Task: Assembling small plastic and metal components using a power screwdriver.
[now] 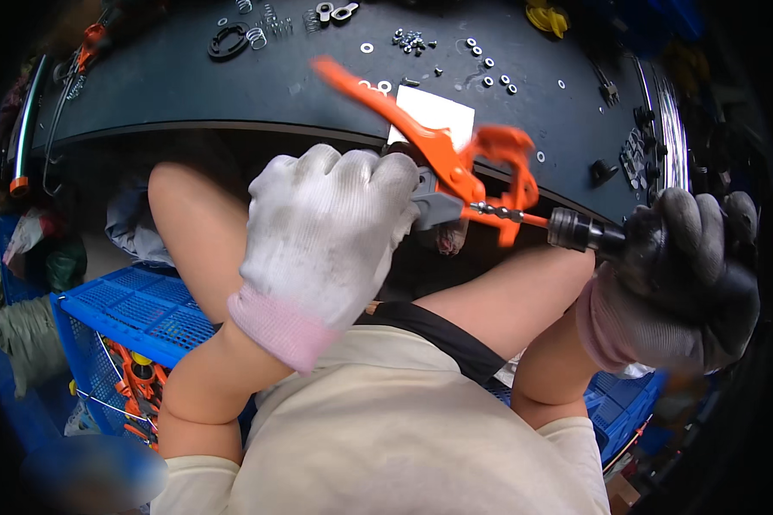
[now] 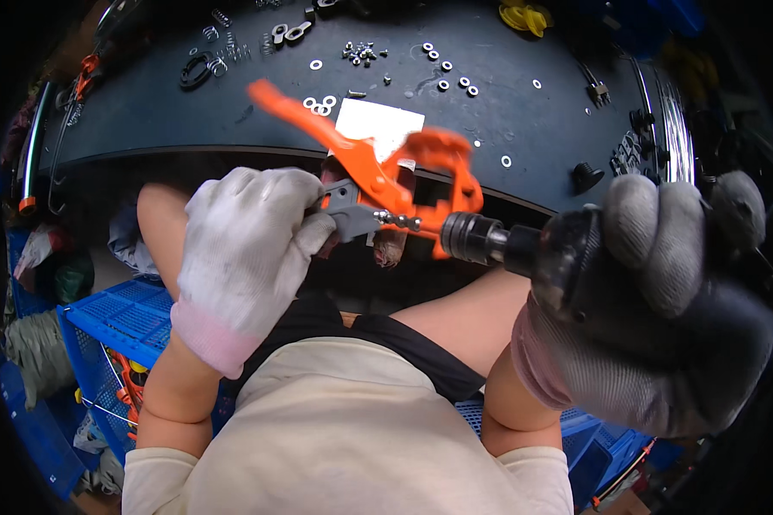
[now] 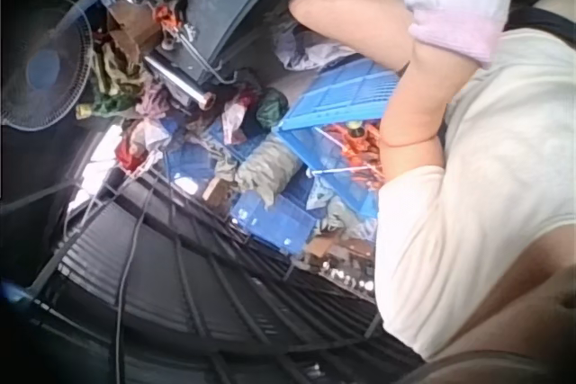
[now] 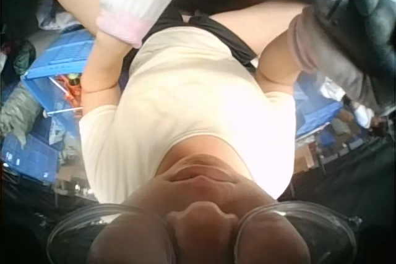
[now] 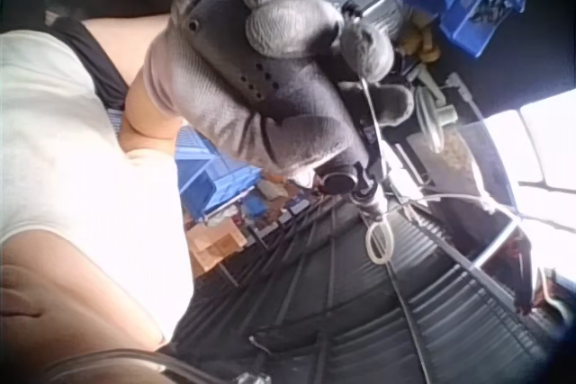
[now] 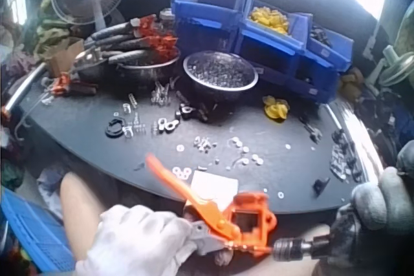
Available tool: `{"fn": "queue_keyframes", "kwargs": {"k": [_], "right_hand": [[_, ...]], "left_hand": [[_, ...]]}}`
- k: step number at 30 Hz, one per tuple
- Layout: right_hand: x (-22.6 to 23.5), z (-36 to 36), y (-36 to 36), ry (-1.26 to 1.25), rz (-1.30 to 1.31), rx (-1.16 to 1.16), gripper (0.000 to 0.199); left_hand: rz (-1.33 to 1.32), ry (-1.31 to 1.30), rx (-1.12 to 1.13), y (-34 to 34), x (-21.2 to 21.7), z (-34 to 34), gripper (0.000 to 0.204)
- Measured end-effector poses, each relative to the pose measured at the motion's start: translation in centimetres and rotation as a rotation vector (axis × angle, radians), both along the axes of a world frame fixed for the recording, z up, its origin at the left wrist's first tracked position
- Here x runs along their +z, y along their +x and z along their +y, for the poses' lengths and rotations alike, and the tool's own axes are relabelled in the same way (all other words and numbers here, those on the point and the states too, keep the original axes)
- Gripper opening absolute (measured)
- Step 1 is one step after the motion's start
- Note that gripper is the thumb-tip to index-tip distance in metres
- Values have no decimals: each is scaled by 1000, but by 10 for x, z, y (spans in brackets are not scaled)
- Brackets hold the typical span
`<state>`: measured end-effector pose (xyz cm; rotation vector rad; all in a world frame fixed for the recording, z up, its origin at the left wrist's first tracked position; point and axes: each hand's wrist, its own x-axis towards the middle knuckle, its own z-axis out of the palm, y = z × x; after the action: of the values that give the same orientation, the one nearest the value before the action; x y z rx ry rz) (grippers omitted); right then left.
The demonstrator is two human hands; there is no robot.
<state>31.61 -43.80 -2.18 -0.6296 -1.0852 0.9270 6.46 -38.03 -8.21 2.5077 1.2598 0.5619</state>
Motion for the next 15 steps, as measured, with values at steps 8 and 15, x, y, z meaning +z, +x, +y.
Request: {"fn": "queue_keyframes", "kwargs": {"k": [8,15], "right_hand": [[3,32,-23,-11,110,328,37],[0,36,-36,-205,-23,337,47]], "left_hand": [[-268,-400,77,-2,-1,-1,34],[-198,-505,-7,-4,2,3,33]]}}
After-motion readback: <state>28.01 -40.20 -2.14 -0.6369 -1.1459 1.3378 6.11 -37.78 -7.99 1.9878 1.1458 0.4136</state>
